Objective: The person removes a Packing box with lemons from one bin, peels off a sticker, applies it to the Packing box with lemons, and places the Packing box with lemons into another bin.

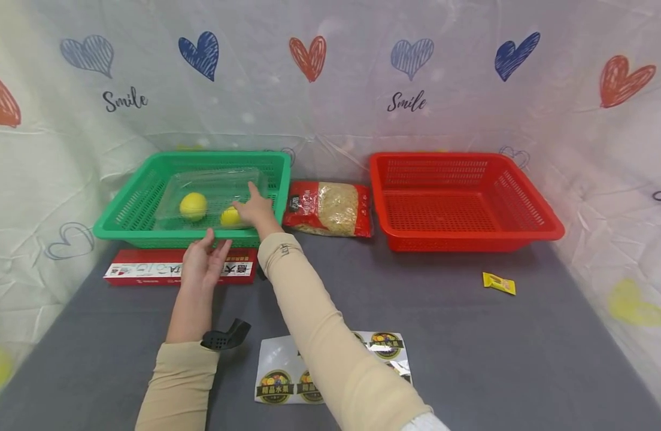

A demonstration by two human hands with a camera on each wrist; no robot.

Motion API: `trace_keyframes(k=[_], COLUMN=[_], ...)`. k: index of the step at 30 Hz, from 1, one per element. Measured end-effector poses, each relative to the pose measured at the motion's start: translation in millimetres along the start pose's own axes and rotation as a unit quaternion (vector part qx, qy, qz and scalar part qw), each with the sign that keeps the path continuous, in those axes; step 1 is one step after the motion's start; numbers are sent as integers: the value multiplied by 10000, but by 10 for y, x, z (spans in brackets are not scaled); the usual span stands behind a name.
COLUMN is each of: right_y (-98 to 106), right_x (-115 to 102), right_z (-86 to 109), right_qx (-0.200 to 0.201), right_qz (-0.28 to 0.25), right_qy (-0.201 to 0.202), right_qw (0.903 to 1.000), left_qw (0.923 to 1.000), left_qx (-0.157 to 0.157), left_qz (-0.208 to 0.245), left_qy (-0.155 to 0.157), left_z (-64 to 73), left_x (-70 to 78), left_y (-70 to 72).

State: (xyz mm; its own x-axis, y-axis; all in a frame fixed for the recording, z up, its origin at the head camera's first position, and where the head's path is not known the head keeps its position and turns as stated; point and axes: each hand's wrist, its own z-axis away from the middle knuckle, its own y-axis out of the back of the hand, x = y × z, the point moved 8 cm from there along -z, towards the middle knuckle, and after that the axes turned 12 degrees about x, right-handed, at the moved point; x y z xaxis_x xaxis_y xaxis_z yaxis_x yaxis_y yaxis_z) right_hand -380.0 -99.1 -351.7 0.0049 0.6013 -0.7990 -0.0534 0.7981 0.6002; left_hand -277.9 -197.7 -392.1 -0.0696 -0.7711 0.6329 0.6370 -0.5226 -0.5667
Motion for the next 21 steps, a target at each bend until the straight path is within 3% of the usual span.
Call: trace_keyframes(k=[8, 17, 21], right_y=[-20, -39, -28], right_x=[42, 88, 82], right_z=[-33, -57, -28], right_qx=[-123, -186, -216], right_qz=[-586, -1183, -1388], right_qy=[-316, -715, -740], right_qw=[9977, 9902, 9873], left_qw=[10000, 9992, 9997], left_qx=[41, -5, 156], left_qz=[-36, 391, 169], left_qy=[-19, -73, -95], left_z=[14, -162, -101], left_x=[-1, -30, -19], left_y=[-6, 58, 49])
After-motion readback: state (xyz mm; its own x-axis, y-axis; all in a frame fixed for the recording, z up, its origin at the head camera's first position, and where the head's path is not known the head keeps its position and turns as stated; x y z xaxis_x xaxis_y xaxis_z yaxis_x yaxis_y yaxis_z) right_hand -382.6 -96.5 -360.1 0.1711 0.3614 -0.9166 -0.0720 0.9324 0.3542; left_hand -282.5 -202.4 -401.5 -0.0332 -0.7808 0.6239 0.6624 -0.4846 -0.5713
